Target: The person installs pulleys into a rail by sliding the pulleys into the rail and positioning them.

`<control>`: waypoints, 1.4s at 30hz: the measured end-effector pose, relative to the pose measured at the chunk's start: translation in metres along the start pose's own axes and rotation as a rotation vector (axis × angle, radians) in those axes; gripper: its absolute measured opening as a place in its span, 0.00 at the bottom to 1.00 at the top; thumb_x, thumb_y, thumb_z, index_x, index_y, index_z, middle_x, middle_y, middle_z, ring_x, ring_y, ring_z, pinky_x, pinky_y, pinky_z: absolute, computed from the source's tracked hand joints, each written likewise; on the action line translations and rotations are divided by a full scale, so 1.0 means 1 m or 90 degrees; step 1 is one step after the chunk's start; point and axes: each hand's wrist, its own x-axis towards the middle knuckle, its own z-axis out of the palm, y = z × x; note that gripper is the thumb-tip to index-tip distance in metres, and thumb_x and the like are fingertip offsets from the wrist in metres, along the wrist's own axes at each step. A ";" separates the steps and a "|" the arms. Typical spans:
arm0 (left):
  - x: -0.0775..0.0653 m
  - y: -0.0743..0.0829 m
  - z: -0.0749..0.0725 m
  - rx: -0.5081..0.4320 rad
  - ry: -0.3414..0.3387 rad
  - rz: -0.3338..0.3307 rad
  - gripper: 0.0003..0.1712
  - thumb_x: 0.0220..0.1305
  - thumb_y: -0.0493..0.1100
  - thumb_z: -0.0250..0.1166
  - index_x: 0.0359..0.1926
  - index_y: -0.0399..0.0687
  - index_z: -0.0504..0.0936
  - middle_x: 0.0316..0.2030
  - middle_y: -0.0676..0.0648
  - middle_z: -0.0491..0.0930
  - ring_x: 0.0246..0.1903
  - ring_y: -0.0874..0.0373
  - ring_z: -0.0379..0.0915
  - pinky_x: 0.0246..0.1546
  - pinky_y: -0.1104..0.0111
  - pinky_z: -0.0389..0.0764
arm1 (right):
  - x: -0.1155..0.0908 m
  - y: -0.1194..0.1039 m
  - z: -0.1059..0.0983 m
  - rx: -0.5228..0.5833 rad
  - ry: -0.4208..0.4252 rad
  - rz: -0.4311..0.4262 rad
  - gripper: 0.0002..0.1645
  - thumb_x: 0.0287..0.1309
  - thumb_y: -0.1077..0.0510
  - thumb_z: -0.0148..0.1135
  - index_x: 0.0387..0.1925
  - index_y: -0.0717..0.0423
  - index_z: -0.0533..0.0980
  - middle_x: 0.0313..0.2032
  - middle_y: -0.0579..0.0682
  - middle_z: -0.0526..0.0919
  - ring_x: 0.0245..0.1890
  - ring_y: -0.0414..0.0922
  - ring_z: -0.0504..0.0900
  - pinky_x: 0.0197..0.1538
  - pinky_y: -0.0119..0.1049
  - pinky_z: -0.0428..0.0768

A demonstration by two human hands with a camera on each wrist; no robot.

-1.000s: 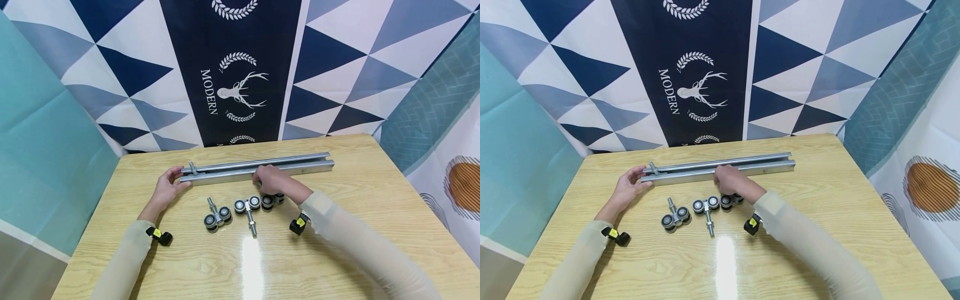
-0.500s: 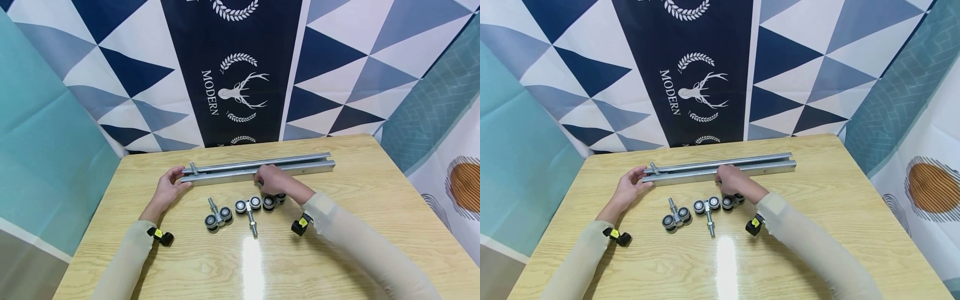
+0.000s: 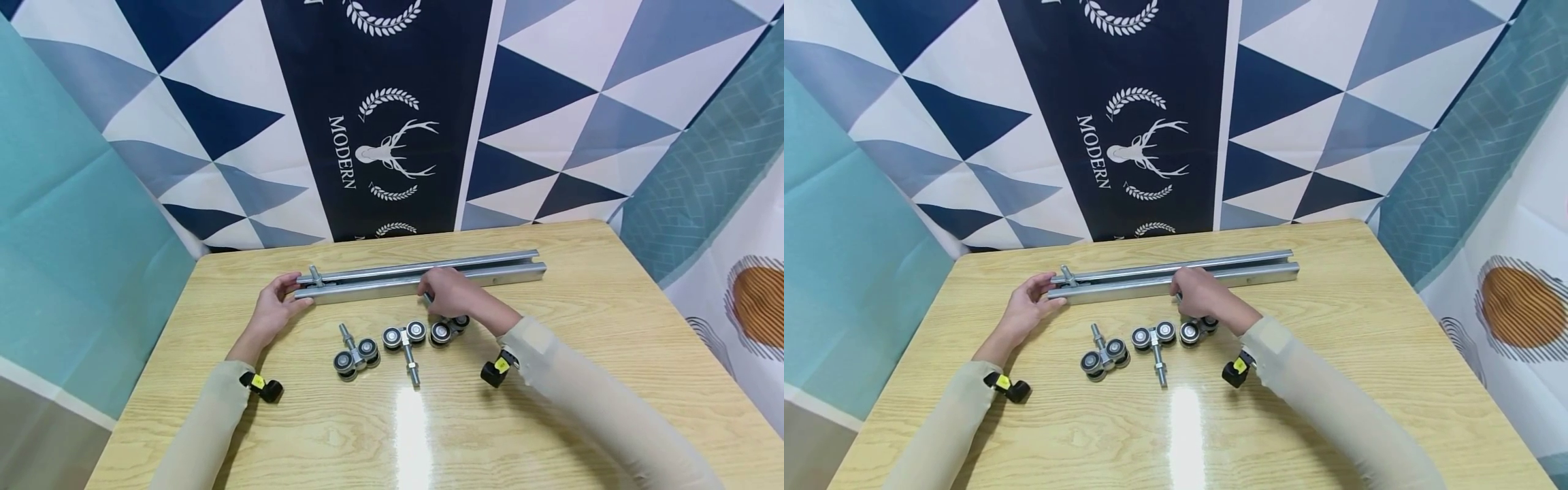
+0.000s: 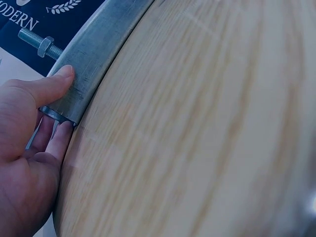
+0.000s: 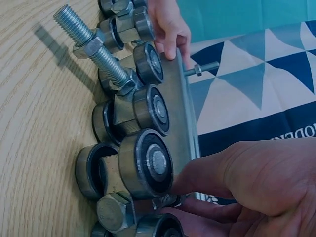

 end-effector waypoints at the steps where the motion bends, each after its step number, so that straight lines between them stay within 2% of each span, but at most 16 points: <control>1: 0.000 0.000 0.000 0.001 0.000 0.000 0.42 0.58 0.38 0.74 0.71 0.44 0.66 0.68 0.41 0.67 0.67 0.49 0.65 0.71 0.60 0.71 | 0.000 0.000 -0.001 0.003 0.002 0.000 0.27 0.43 0.71 0.65 0.50 0.59 0.84 0.28 0.48 0.80 0.29 0.45 0.74 0.31 0.34 0.72; 8: 0.001 -0.002 -0.001 0.001 0.005 -0.002 0.42 0.57 0.38 0.74 0.71 0.44 0.66 0.69 0.41 0.67 0.67 0.49 0.64 0.72 0.56 0.69 | -0.002 0.003 -0.010 0.025 0.026 -0.002 0.25 0.44 0.72 0.66 0.49 0.61 0.83 0.26 0.49 0.79 0.29 0.46 0.74 0.34 0.37 0.72; 16: 0.001 -0.001 -0.001 -0.001 0.003 0.001 0.42 0.57 0.38 0.74 0.71 0.43 0.66 0.68 0.41 0.68 0.67 0.49 0.64 0.72 0.57 0.70 | -0.004 0.003 -0.016 0.044 0.045 -0.005 0.24 0.43 0.73 0.66 0.47 0.62 0.83 0.27 0.50 0.79 0.30 0.47 0.75 0.35 0.38 0.75; 23: 0.002 -0.001 -0.001 -0.006 0.004 -0.001 0.42 0.57 0.38 0.74 0.71 0.43 0.66 0.68 0.41 0.68 0.67 0.49 0.64 0.73 0.55 0.68 | -0.005 0.003 -0.017 0.051 0.064 -0.007 0.22 0.43 0.70 0.70 0.45 0.61 0.81 0.29 0.50 0.80 0.32 0.48 0.76 0.40 0.42 0.78; 30: 0.001 -0.001 -0.001 -0.003 0.003 -0.003 0.43 0.57 0.38 0.74 0.72 0.43 0.66 0.68 0.40 0.67 0.68 0.49 0.64 0.73 0.56 0.68 | -0.008 0.006 -0.020 0.061 0.078 -0.011 0.20 0.43 0.68 0.73 0.43 0.61 0.80 0.27 0.50 0.80 0.30 0.47 0.76 0.39 0.42 0.78; 34: 0.001 -0.001 0.000 -0.004 0.003 0.000 0.42 0.57 0.37 0.74 0.71 0.43 0.66 0.68 0.40 0.68 0.67 0.49 0.64 0.73 0.56 0.69 | -0.011 0.005 -0.023 0.054 0.069 -0.024 0.19 0.42 0.68 0.74 0.41 0.61 0.79 0.26 0.49 0.80 0.29 0.47 0.76 0.39 0.43 0.78; 38: 0.001 0.000 0.000 -0.006 0.005 -0.004 0.41 0.57 0.36 0.74 0.71 0.43 0.67 0.67 0.41 0.69 0.66 0.50 0.65 0.72 0.59 0.71 | -0.015 0.001 -0.028 0.037 0.049 -0.035 0.18 0.39 0.68 0.75 0.36 0.58 0.78 0.25 0.48 0.80 0.28 0.45 0.76 0.38 0.41 0.78; 42: 0.001 0.001 0.000 -0.011 0.005 -0.003 0.41 0.57 0.35 0.74 0.70 0.42 0.66 0.67 0.41 0.69 0.66 0.50 0.65 0.67 0.71 0.75 | -0.021 -0.001 -0.032 0.024 0.015 -0.045 0.16 0.40 0.67 0.75 0.30 0.54 0.77 0.25 0.47 0.78 0.26 0.44 0.73 0.32 0.38 0.74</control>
